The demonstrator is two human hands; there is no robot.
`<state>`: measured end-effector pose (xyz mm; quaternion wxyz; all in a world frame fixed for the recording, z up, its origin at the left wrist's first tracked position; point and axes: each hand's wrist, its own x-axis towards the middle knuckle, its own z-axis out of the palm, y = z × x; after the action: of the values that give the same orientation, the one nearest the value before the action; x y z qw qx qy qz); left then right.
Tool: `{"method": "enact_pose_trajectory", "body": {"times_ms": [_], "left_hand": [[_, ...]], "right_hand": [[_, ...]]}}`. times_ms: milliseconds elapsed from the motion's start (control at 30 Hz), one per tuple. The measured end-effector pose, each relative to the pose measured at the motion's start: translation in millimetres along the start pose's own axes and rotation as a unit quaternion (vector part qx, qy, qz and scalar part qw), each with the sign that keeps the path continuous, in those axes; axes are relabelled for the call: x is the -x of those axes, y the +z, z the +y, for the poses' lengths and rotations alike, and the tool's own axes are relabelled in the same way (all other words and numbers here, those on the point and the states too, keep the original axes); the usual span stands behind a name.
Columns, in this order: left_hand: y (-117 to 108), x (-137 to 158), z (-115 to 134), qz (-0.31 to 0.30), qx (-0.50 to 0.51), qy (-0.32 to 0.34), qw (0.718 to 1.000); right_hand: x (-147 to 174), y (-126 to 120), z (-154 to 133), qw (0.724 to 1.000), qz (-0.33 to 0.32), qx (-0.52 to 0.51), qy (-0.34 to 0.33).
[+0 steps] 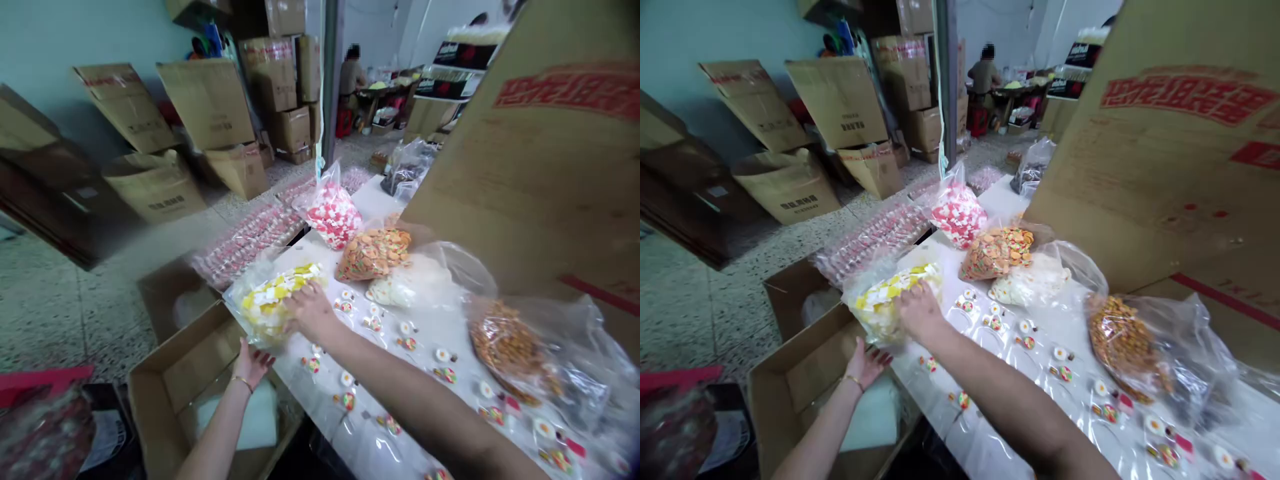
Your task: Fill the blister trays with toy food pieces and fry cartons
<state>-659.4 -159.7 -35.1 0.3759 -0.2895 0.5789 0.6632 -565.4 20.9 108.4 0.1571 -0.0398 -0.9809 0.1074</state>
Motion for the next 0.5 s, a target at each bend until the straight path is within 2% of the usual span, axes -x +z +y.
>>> {"method": "enact_pose_trajectory", "body": {"times_ms": [100,167,367,500], "left_hand": [[3.3,-17.0,0.8,0.011,0.026,-0.062,0.998],[4.1,-23.6,0.8,0.011,0.017,-0.058,0.998],[4.7,-26.8,0.1,0.018,0.013,0.005,1.000],[6.0,-26.1,4.1,0.014,0.027,-0.013,0.999]], "right_hand": [[-5.2,33.0,-21.0,0.999,0.030,-0.001,0.021],[-6.5,44.3,-24.6,0.997,0.070,-0.021,0.027],[-10.4,41.8,-12.9,0.989,0.127,-0.065,-0.032],[0.8,42.3,-12.3,0.986,0.134,-0.083,-0.046]]}}
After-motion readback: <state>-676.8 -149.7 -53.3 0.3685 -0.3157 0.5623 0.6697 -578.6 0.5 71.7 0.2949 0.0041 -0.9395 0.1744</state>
